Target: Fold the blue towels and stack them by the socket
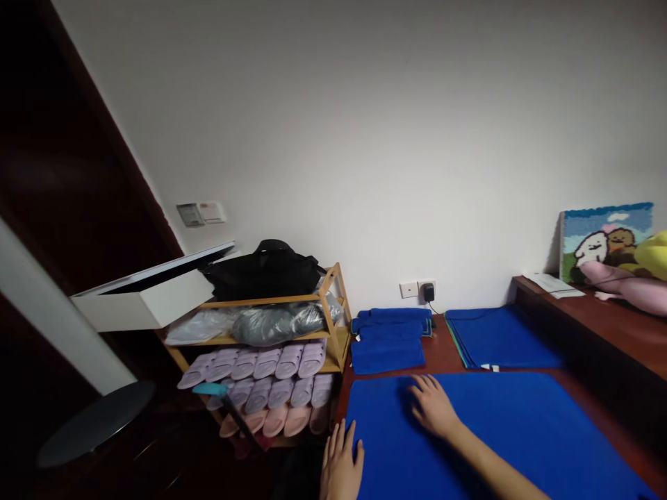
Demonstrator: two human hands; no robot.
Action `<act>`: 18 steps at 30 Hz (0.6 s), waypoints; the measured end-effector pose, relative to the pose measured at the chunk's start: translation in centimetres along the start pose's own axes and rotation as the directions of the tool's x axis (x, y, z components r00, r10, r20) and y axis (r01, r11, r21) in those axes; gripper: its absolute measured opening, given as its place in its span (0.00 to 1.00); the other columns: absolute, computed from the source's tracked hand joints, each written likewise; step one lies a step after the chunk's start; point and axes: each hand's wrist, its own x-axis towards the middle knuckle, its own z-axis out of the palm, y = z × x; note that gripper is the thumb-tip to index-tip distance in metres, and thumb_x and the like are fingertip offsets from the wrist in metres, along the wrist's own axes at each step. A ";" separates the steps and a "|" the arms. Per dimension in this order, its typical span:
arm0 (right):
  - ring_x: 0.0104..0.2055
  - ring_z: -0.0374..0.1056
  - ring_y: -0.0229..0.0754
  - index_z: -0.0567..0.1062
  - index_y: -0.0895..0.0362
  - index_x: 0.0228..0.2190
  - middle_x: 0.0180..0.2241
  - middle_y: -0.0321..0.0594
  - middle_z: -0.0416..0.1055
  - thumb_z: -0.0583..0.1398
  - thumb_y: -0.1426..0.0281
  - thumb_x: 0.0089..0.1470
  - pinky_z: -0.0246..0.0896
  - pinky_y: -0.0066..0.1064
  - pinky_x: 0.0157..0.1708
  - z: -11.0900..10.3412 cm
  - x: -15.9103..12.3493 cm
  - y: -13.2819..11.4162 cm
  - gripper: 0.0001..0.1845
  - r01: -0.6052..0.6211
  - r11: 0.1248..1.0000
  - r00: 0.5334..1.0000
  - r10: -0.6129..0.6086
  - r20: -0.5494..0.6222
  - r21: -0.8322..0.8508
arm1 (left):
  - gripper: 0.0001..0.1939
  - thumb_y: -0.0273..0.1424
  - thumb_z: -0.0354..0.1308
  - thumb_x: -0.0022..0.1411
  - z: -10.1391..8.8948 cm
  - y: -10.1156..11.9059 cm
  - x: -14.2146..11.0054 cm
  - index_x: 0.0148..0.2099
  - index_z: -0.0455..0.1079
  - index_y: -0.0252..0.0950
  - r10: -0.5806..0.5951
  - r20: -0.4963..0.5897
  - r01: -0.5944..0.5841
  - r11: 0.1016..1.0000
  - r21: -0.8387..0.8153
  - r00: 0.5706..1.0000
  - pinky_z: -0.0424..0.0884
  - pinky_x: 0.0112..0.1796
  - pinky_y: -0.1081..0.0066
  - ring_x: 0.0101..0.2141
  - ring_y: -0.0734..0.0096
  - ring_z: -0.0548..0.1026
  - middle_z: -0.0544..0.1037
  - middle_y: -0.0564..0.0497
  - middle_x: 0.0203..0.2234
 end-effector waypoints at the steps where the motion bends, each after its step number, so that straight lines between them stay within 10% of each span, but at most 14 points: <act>1: 0.69 0.60 0.52 0.76 0.49 0.58 0.68 0.44 0.66 0.56 0.64 0.60 0.46 0.50 0.71 0.6 -2.7 2.5 0.25 -0.028 1.000 0.999 0.028 -0.016 0.005 | 0.27 0.39 0.45 0.72 -0.1 0.1 0.1 0.68 0.71 0.42 0.002 -0.001 -0.002 1.000 -0.003 1.000 0.67 0.65 0.50 0.66 0.52 0.69 0.72 0.47 0.67; 9: 0.73 0.54 0.59 0.69 0.46 0.66 0.71 0.41 0.61 0.47 0.53 0.64 0.51 0.60 0.69 -0.6 -22.2 22.4 0.34 -0.555 0.808 0.831 0.548 -0.095 -0.195 | 0.30 0.40 0.40 0.74 -0.8 0.5 1.0 0.70 0.66 0.38 0.027 0.064 -0.030 0.999 0.041 0.998 0.61 0.67 0.50 0.68 0.53 0.65 0.68 0.45 0.69; 18: 0.71 0.58 0.55 0.72 0.47 0.64 0.69 0.42 0.64 0.43 0.54 0.62 0.58 0.56 0.66 -0.4 -29.4 28.3 0.35 -0.549 0.823 0.835 0.531 -0.146 -0.145 | 0.32 0.41 0.37 0.75 -1.4 0.7 0.9 0.76 0.55 0.39 0.017 0.239 -0.051 0.989 0.136 0.971 0.54 0.69 0.50 0.72 0.56 0.56 0.57 0.47 0.74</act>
